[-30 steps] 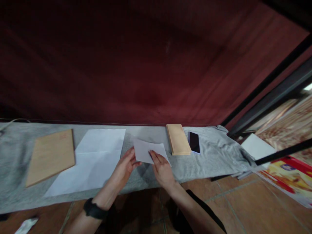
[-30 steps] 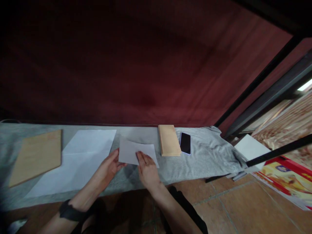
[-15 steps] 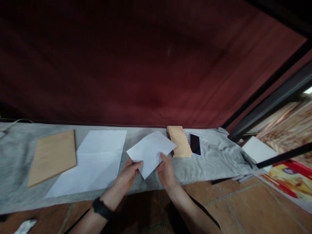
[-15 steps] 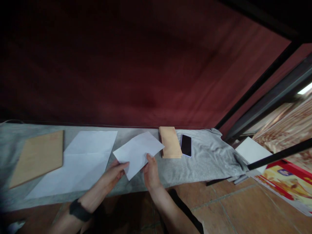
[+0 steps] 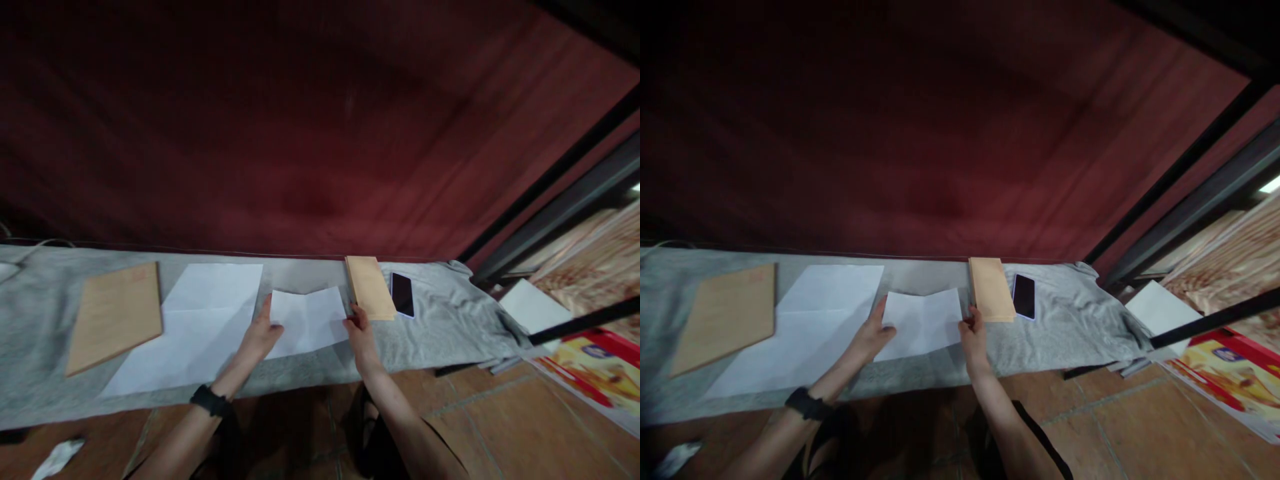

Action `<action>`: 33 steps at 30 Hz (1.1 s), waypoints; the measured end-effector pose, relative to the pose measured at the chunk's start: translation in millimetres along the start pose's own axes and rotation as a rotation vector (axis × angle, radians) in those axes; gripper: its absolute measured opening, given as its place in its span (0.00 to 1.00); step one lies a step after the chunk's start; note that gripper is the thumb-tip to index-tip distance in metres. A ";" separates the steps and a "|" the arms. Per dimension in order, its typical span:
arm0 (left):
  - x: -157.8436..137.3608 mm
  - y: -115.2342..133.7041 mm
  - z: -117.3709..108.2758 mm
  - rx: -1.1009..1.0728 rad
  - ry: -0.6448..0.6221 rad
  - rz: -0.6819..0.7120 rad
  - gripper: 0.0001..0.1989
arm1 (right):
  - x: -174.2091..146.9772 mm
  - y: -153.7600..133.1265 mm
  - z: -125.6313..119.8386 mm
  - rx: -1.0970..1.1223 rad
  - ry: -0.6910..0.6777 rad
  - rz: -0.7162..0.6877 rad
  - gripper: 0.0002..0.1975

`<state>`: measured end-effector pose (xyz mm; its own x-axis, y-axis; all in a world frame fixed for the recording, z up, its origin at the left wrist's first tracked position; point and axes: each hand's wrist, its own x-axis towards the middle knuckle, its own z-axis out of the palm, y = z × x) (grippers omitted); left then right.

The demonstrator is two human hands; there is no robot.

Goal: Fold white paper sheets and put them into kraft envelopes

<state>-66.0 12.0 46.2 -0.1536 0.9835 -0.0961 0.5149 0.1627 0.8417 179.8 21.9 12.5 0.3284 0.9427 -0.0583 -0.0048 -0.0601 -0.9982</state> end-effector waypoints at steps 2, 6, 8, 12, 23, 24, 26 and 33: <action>-0.3 3.6 0.4 0.175 -0.032 -0.029 0.46 | -0.6 3.2 -1.7 -0.120 -0.020 -0.110 0.24; -1.1 8.4 -0.1 0.261 -0.092 -0.045 0.46 | -8.5 -0.5 -12.0 -0.411 -0.086 -0.283 0.29; 0.0 7.1 0.8 0.229 -0.102 -0.035 0.47 | -13.5 -7.1 -16.2 -0.568 -0.073 -0.401 0.29; 0.6 4.5 4.1 0.143 -0.070 -0.033 0.48 | -19.7 -20.9 -10.7 -0.720 -0.148 -0.640 0.26; -8.6 7.3 3.9 0.152 -0.029 -0.049 0.48 | -29.7 1.7 27.9 -1.020 -0.460 -0.662 0.26; -8.8 7.1 3.6 0.165 -0.027 -0.054 0.48 | -29.9 3.3 28.4 -1.041 -0.452 -0.660 0.25; -10.9 7.4 3.9 0.241 -0.010 -0.047 0.46 | -30.1 4.7 28.9 -1.056 -0.441 -0.662 0.25; -27.5 9.1 35.4 0.478 0.214 0.381 0.29 | -31.1 4.1 29.7 -1.063 -0.426 -0.680 0.26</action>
<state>-27.3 -10.8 37.7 -0.0249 0.9498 0.3118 0.8777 -0.1285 0.4617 141.5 2.1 9.8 -0.3483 0.9036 0.2495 0.8400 0.4190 -0.3446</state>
